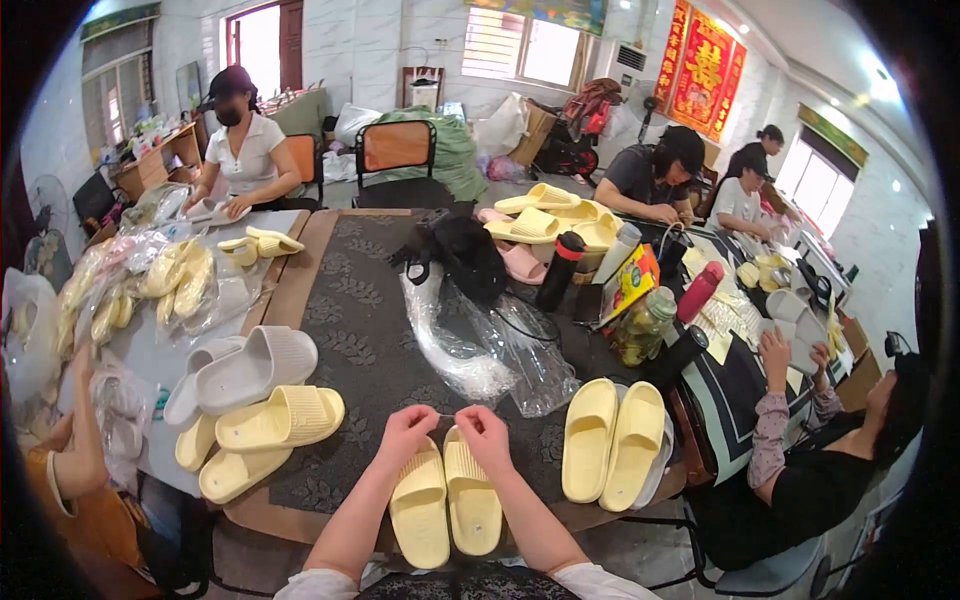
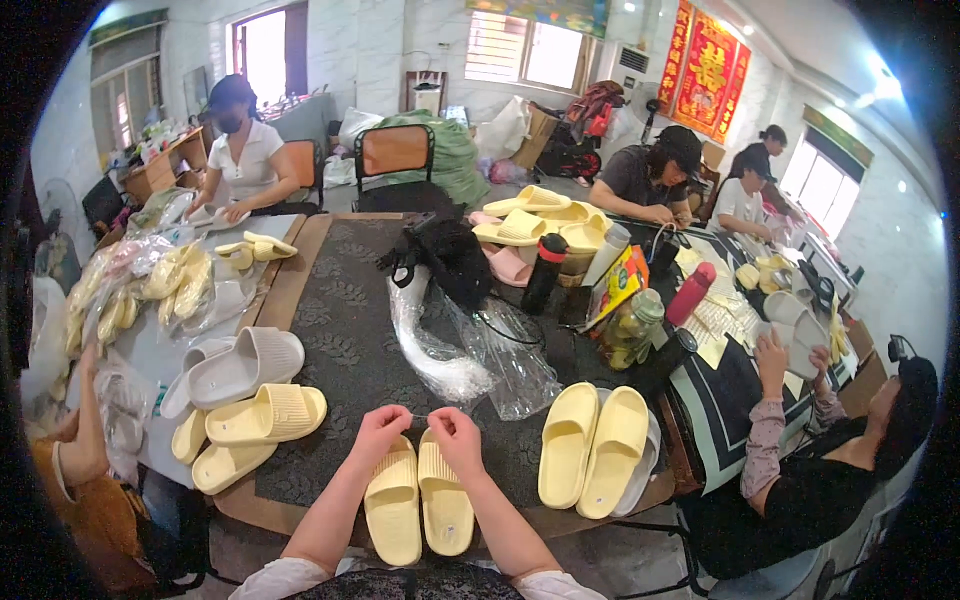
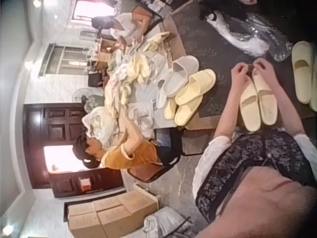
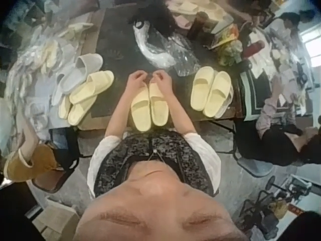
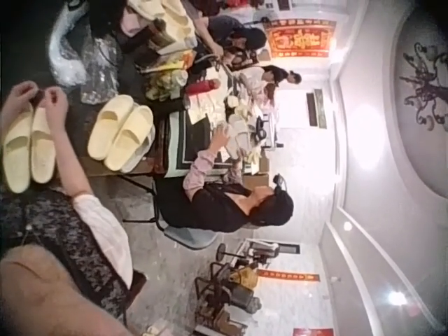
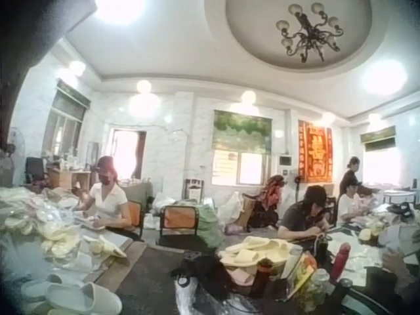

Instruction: Inspecting and pairing slippers on a table in a workshop.

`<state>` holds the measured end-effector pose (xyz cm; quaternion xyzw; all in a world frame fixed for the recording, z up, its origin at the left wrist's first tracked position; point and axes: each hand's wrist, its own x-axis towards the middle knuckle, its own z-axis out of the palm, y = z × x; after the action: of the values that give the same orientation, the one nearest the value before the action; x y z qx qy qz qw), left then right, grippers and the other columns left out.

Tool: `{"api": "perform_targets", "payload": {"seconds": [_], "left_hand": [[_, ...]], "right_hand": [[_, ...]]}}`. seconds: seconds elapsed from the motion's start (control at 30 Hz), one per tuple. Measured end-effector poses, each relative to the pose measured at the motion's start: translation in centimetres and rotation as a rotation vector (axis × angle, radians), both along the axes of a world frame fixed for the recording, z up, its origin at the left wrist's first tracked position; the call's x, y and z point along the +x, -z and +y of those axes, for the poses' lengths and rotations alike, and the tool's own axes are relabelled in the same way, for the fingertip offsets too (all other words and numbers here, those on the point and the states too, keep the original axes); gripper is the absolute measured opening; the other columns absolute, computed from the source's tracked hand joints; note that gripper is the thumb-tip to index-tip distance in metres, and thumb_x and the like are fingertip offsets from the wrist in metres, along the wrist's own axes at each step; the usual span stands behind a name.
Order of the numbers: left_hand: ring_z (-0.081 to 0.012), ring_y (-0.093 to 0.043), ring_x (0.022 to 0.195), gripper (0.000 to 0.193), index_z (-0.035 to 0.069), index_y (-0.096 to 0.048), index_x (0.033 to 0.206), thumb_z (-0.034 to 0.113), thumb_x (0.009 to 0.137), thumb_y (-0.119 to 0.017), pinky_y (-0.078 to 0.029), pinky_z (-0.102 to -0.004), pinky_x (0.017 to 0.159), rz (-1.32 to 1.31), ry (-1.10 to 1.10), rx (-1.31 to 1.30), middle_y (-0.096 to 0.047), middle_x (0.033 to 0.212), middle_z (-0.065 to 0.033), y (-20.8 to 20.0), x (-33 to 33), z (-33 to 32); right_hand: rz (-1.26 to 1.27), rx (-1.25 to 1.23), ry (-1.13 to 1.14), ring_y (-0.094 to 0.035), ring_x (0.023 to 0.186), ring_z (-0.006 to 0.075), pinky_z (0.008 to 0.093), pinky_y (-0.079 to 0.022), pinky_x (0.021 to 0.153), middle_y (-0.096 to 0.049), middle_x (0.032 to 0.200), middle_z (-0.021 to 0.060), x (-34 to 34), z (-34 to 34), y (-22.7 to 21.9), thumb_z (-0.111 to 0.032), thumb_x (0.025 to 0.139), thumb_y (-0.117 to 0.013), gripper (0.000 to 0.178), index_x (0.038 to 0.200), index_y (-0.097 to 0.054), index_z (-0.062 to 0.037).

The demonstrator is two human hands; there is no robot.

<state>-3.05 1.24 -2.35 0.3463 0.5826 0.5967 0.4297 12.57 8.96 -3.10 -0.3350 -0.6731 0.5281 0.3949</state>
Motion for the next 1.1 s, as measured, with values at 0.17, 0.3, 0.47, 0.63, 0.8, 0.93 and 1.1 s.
{"api": "perform_targets", "payload": {"seconds": [0.17,0.3,0.47,0.63,0.8,0.93,1.1], "left_hand": [[-0.0061,-0.059,0.076,0.015,0.001,-0.068,0.095,0.014,0.087,-0.067,-0.047,-0.0225,0.068,-0.018,-0.022,0.051,-0.067,0.084,0.0007,0.0,0.0,-0.5],[-0.0067,-0.06,0.077,0.018,0.0,-0.068,0.097,0.015,0.087,-0.067,-0.048,-0.0235,0.07,0.186,0.089,0.068,-0.068,0.084,-0.001,0.4,-0.5,-0.4],[-0.0071,-0.059,0.077,0.016,0.002,-0.069,0.096,0.016,0.088,-0.067,-0.048,-0.024,0.07,0.112,0.005,0.104,-0.068,0.083,-0.0007,1.4,-0.3,-0.1],[-0.0075,-0.059,0.075,0.017,0.002,-0.067,0.095,0.017,0.087,-0.067,-0.049,-0.025,0.069,0.207,-0.005,0.129,-0.067,0.082,-0.0006,1.1,0.0,-0.1],[-0.0095,-0.06,0.075,0.018,0.002,-0.067,0.095,0.018,0.087,-0.067,-0.049,-0.026,0.069,0.261,-0.027,0.128,-0.067,0.083,-0.0024,1.3,-0.2,-0.3],[-0.0088,-0.059,0.076,0.017,0.002,-0.067,0.096,0.017,0.088,-0.066,-0.048,-0.025,0.07,0.306,0.002,0.181,-0.066,0.085,-0.0013,1.0,0.2,-0.1],[-0.0113,-0.061,0.078,0.019,0.003,-0.068,0.098,0.018,0.087,-0.068,-0.049,-0.0264,0.072,0.311,0.011,0.13,-0.067,0.085,-0.0039,1.4,-0.2,-0.1]], "right_hand": [[-0.04,0.043,-0.03,-0.052,0.067,0.0027,0.0198,-0.043,0.061,-0.06,0.076,-0.0035,-0.5,-0.4,-0.6,-0.011,0.087,-0.068,0.011,0.092,-0.066,-0.0018],[0.033,-0.017,0.014,-0.05,0.067,0.0026,0.0189,-0.042,0.061,-0.059,0.077,-0.0045,-0.5,-0.1,0.0,-0.01,0.088,-0.068,0.009,0.092,-0.066,-0.0024],[0.019,0.011,-0.018,-0.05,0.066,0.0034,0.0198,-0.042,0.06,-0.058,0.074,-0.0035,-0.4,0.0,0.5,-0.009,0.086,-0.069,0.01,0.091,-0.067,-0.0008],[0.037,-0.05,-0.021,-0.052,0.066,0.0042,0.0204,-0.044,0.061,-0.061,0.076,-0.0019,-0.3,-0.2,-0.3,-0.009,0.086,-0.069,0.01,0.091,-0.068,-0.0009],[0.014,0.016,-0.051,-0.051,0.066,0.0035,0.0203,-0.043,0.061,-0.06,0.075,-0.0034,-0.4,-0.3,0.0,-0.009,0.086,-0.068,0.009,0.091,-0.067,-0.0013],[0.012,-0.002,-0.023,-0.052,0.067,0.004,0.0206,-0.044,0.062,-0.06,0.076,-0.0026,-0.1,-0.1,-0.3,-0.009,0.085,-0.069,0.01,0.092,-0.068,-0.0014],[-0.021,0.057,-0.025,-0.055,0.068,0.007,0.0224,-0.046,0.063,-0.062,0.078,0.0014,-0.1,-0.1,-0.2,-0.011,0.085,-0.07,0.012,0.092,-0.068,-0.0017]]}}
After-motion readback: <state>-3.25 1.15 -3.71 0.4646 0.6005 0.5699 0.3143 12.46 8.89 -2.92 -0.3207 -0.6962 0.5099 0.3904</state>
